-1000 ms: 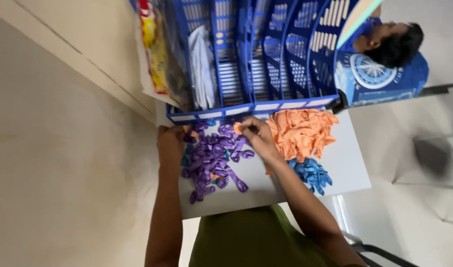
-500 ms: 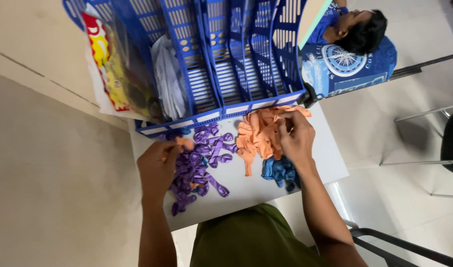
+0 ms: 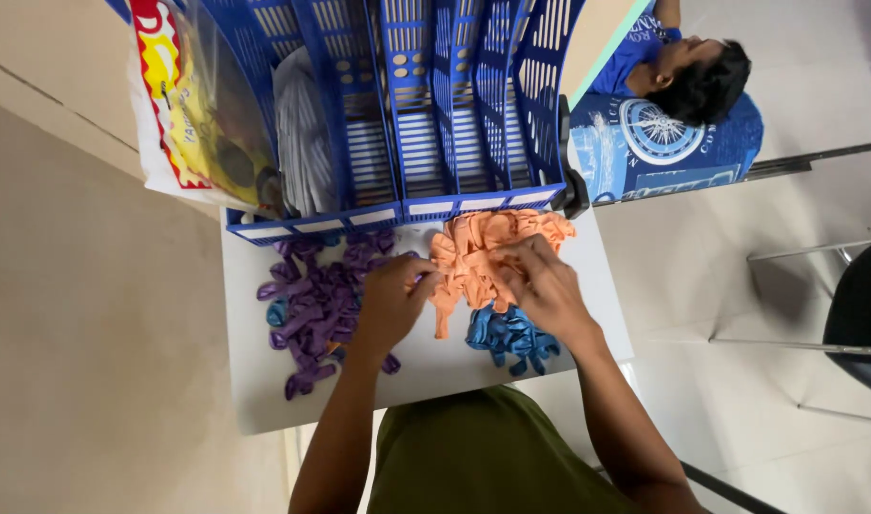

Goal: Sorting colored balloons by color and then organizing and reviewing a stack of documents on a desk.

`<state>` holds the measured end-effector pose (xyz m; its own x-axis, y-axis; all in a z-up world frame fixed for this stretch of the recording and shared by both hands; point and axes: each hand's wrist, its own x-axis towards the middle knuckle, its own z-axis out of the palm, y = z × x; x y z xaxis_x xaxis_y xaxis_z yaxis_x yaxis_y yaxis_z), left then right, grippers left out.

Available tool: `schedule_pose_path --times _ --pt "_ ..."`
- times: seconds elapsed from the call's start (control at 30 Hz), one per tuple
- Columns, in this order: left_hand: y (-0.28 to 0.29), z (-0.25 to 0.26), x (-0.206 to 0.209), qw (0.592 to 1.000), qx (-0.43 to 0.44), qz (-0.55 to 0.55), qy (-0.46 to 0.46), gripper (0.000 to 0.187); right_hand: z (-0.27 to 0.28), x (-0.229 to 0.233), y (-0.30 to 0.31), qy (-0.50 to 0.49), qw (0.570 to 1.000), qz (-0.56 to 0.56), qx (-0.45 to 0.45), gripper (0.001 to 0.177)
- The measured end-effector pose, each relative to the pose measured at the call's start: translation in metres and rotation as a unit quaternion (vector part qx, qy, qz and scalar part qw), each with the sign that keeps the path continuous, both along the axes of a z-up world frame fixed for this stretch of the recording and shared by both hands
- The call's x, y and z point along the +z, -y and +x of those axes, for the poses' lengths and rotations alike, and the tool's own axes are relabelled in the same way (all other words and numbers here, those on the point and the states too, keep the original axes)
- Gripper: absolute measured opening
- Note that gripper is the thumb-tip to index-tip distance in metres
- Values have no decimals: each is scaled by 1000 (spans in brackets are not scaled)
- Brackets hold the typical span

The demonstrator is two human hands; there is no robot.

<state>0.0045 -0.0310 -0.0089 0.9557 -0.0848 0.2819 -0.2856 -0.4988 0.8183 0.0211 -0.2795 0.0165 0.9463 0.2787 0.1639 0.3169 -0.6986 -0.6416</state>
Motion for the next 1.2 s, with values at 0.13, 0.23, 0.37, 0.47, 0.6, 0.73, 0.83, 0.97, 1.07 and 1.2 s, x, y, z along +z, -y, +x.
schedule_pose_path --times 0.13,0.23,0.37,0.47,0.6,0.73,0.83,0.97,1.07,1.2 --pt "35 -2 -4 999 -17 -34 -18 13 -4 -5 0 -61 992 83 73 36" --pt "52 -3 -7 997 -45 -58 -32 12 -3 -29 7 -89 978 141 125 33" --pt "60 -1 -14 997 -36 -61 -40 11 8 -41 23 -70 984 129 99 15" --pt "63 3 -13 997 -1 -70 -40 8 18 -37 34 -21 990 128 58 14" --pt "66 5 -11 992 27 -120 3 9 28 -35 37 81 993 88 -24 21" --pt "76 19 -21 991 56 -123 14 12 43 -42 33 132 990 30 28 30" --pt "78 28 -22 993 60 -86 56 19 42 -35 31 132 989 -11 71 44" --pt "70 6 -13 991 86 70 77 31 36 -31 44 15 1000 -1 -4 42" --pt "56 -29 -21 982 122 145 -15 35 29 -35 57 5 1000 -15 -25 40" --pt "48 -40 -33 972 141 173 -77 49 34 -32 64 -3 999 -33 -24 54"
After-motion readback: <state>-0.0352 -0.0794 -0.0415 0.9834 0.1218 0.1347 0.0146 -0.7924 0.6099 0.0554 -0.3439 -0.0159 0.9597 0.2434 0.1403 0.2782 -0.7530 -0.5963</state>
